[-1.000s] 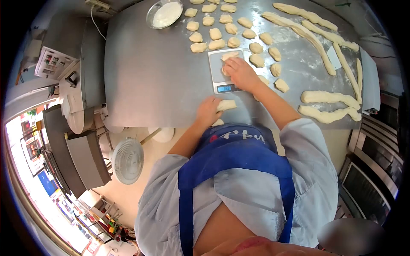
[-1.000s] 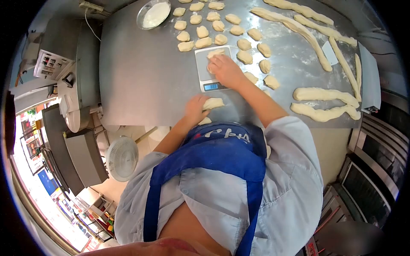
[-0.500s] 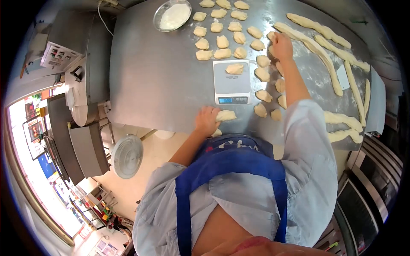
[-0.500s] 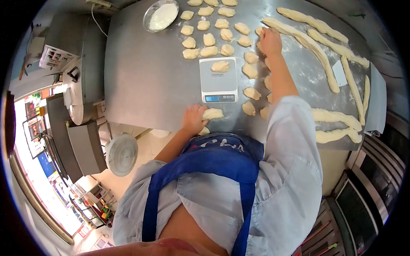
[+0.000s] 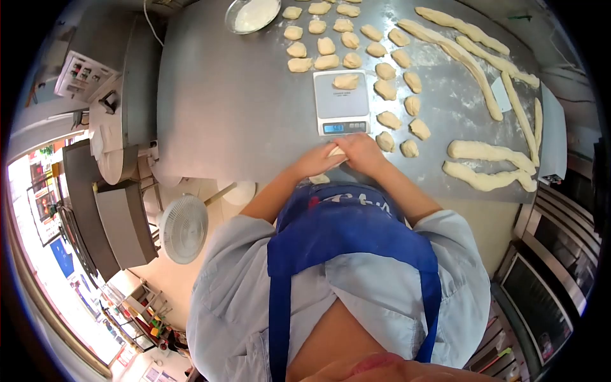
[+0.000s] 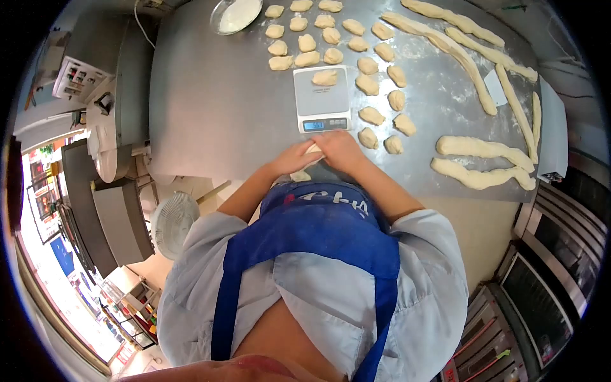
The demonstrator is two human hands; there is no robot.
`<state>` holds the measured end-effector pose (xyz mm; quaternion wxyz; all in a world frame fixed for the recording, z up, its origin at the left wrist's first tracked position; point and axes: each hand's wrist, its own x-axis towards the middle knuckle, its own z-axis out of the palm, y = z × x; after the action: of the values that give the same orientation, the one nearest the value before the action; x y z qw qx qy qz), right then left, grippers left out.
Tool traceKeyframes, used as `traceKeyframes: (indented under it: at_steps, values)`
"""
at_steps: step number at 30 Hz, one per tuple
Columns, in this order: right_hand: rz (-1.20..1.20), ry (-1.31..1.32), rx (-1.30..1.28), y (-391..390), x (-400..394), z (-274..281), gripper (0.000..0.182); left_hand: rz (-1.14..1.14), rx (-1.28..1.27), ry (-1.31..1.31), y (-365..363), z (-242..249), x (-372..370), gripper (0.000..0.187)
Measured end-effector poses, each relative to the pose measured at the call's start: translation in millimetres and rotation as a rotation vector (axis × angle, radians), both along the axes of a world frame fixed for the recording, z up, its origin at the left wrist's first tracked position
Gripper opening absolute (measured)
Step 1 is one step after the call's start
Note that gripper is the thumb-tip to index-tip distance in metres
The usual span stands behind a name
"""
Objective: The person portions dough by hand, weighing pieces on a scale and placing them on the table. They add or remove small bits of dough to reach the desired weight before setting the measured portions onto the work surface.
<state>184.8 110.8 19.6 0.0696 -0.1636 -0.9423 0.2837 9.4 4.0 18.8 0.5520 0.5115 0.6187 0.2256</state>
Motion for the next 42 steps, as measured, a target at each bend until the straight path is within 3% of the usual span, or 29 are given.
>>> traceKeyframes:
  at_steps: [3, 4, 8, 10, 11, 13, 14, 16, 17, 19, 21, 23, 25, 29, 30, 31, 33, 35, 37, 38, 39, 40, 42]
  values:
    - [-0.144, -0.11, -0.134, -10.6, 9.6, 2.9, 0.036, -0.062, -0.057, -0.015, 2.7, 9.8, -7.6, 0.055]
    - [-0.115, -0.153, -0.079, -10.9, 12.7, 3.5, 0.026, -0.107, -0.1, 0.02, 5.6, 10.9, -9.2, 0.056]
    - [-0.024, -0.277, -0.023, -22.8, 9.9, 16.1, 0.021, -0.374, -0.143, 0.119, 14.5, -1.9, -11.6, 0.049]
    - [-0.035, -0.267, -0.011, -28.7, 0.9, 30.7, 0.017, -0.36, -0.218, -0.142, 23.6, -6.4, 0.8, 0.043]
    - [-0.034, -0.265, -0.011, -28.4, -1.4, 27.0, 0.017, -0.359, -0.218, -0.14, 29.1, -6.1, 4.1, 0.043]
    - [-0.04, -0.436, 0.056, -23.8, -4.2, 21.0, 0.021, -0.47, -0.368, 0.205, 40.5, 4.6, 11.1, 0.036]
    - [-0.037, -0.441, 0.057, -20.7, 0.9, 19.9, 0.021, -0.468, -0.367, 0.2, 39.7, 4.0, 11.2, 0.036]
    - [-0.061, -0.23, -0.17, -6.8, 7.7, 41.5, 0.017, -0.536, -0.299, 0.245, 36.6, 2.9, 3.9, 0.037]
    - [-0.054, -0.228, -0.168, 1.1, 8.8, 54.8, 0.017, -0.528, -0.299, 0.247, 31.1, -2.8, -3.7, 0.037]
    - [-0.154, -0.11, -0.566, 12.6, 11.9, 76.6, 0.018, -0.22, -0.319, -0.222, 16.2, -15.3, -16.0, 0.038]
    - [-0.161, -0.116, -0.563, 12.5, 11.6, 70.4, 0.017, -0.225, -0.268, -0.24, 14.3, -10.6, -17.5, 0.04]
    - [-0.045, 0.09, -0.304, 11.2, 5.7, 59.8, 0.014, -0.231, -0.217, -0.257, 14.5, 2.8, -7.7, 0.042]
    - [-0.007, 0.047, -0.254, 17.8, 2.3, 50.3, 0.012, 0.015, 0.188, 0.174, 15.8, 15.7, 22.1, 0.041]
    - [-0.037, -0.095, -0.233, 28.4, 6.3, 58.7, 0.009, 0.05, 0.277, 0.219, 13.6, -19.8, 41.0, 0.042]
    - [-0.041, -0.098, -0.235, 27.1, 7.1, 55.7, 0.009, -0.074, 0.258, 0.355, 15.5, -12.5, 39.7, 0.04]
    - [-0.015, -0.159, -0.29, 22.5, 6.8, 51.4, 0.011, -0.197, 0.237, 0.49, 16.4, -8.4, 38.4, 0.038]
    - [0.016, -0.22, -0.345, 13.6, 2.5, 53.8, 0.014, -0.201, 0.328, 0.493, 10.4, -31.5, 32.6, 0.037]
    - [-0.162, -0.041, -1.023, 5.0, -8.0, 69.2, 0.018, -0.202, 0.414, 0.499, 10.2, -38.5, 31.7, 0.037]
    - [-0.418, 0.092, -0.825, 30.9, -22.5, 61.9, 0.025, -0.134, 0.429, 0.576, 22.1, -23.2, 37.6, 0.042]
    - [-0.593, 0.163, -0.734, 54.8, -27.9, 44.2, 0.029, -0.285, 0.158, 0.664, 32.9, 12.6, 38.7, 0.052]
    - [-0.754, 0.288, -0.702, 79.2, -30.7, 20.8, 0.04, -0.283, 0.157, 0.664, 28.9, 12.3, 38.0, 0.052]
    - [-0.79, 0.298, -0.539, 101.9, -31.5, 9.8, 0.047, -0.264, 0.218, 0.655, 24.6, 9.8, 36.1, 0.054]
    - [-0.743, 0.251, -0.344, 121.6, -42.0, -7.9, 0.042, -0.242, 0.274, 0.656, 16.7, 4.7, 29.8, 0.056]
